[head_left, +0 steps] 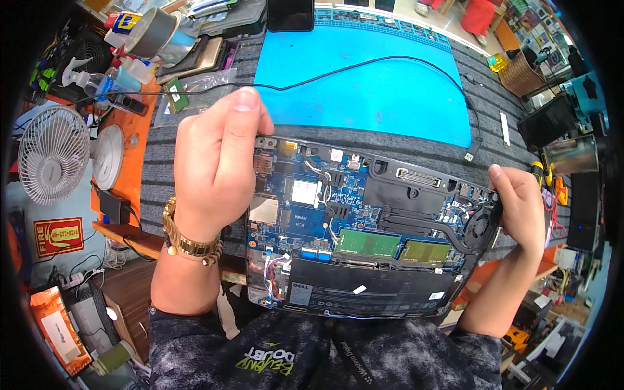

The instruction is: The person connects cables, secures internal components with a screwdriver, and installs memory modules into a laptop chassis on a repair bench.

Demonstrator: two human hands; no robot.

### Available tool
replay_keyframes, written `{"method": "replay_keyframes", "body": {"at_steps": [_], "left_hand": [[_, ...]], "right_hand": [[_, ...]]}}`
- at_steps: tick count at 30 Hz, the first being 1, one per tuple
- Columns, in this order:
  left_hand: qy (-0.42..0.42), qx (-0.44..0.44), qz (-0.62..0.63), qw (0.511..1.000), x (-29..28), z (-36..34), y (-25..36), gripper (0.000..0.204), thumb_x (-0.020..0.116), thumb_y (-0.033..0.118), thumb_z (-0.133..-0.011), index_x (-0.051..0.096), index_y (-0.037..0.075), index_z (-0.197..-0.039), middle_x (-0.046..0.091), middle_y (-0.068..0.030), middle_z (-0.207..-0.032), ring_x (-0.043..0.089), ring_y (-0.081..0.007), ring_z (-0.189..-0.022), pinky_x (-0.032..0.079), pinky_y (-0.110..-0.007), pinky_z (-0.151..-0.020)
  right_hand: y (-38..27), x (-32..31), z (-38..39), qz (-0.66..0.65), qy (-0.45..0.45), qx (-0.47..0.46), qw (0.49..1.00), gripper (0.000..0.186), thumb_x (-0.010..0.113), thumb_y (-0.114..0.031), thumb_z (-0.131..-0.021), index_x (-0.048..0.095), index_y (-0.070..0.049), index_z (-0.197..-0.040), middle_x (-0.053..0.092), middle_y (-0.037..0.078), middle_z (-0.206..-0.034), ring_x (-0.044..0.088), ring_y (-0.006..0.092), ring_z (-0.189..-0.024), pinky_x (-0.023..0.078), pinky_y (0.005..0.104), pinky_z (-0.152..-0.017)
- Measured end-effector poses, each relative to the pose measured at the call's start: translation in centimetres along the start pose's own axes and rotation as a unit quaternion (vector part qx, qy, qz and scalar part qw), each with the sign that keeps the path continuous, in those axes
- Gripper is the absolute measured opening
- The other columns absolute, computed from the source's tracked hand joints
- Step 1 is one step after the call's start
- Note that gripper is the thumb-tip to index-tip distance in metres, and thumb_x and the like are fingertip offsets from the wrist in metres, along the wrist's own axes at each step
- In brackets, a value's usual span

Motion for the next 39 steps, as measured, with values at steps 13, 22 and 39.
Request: {"method": "replay_keyframes", "body": {"at_steps": [13,22,39], "left_hand": [[0.021,0.008,0.035,0.999,-0.6,0.2,0.6,0.056,0.048,0.032,-0.125,0.071,-0.003,-0.087,0.062,-0.0082,-0.067,0.053,-0.0146,-0.057,0.039,-0.035,-0.055],[-0.007,-0.009,0.026,1.0,0.0,0.0,-0.6,0.083,0.025,0.057,-0.126,0.072,-0.002,-0.091,0.049,0.0073,-0.062,0.035,-0.002,-0.056,0.023,-0.026,-0.053],[-0.091,-0.15,0.169,0.97,1.5,-0.6,-4.1,0.122,-0.001,0.1,-0.101,0.071,0.001,-0.095,0.055,0.0034,-0.06,0.041,-0.0026,-0.045,0.028,-0.019,-0.042]], "right_hand": [[-0.5,-0.1,-0.1,-0.007,-0.002,-0.053,0.999,0.056,0.067,-0.037,-0.118,0.061,0.004,-0.08,0.047,0.0,-0.067,0.043,0.0094,-0.069,0.037,0.0359,-0.062],[0.2,-0.2,-0.6,0.017,-0.003,-0.087,0.996,0.056,0.065,-0.035,-0.119,0.061,0.005,-0.081,0.05,0.003,-0.068,0.045,0.0114,-0.071,0.039,0.0367,-0.065],[1.9,-0.1,-1.3,0.0,-0.016,-0.102,0.995,0.056,0.06,-0.032,-0.122,0.05,0.0,-0.078,0.04,-0.001,-0.07,0.036,0.0104,-0.071,0.031,0.0366,-0.063]]}}
Point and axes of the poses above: each hand's wrist, its own z-axis away from the middle knuckle, its own x-axis out of the palm, y = z × x, the point moved 9 cm from there along -z, towards the middle knuckle
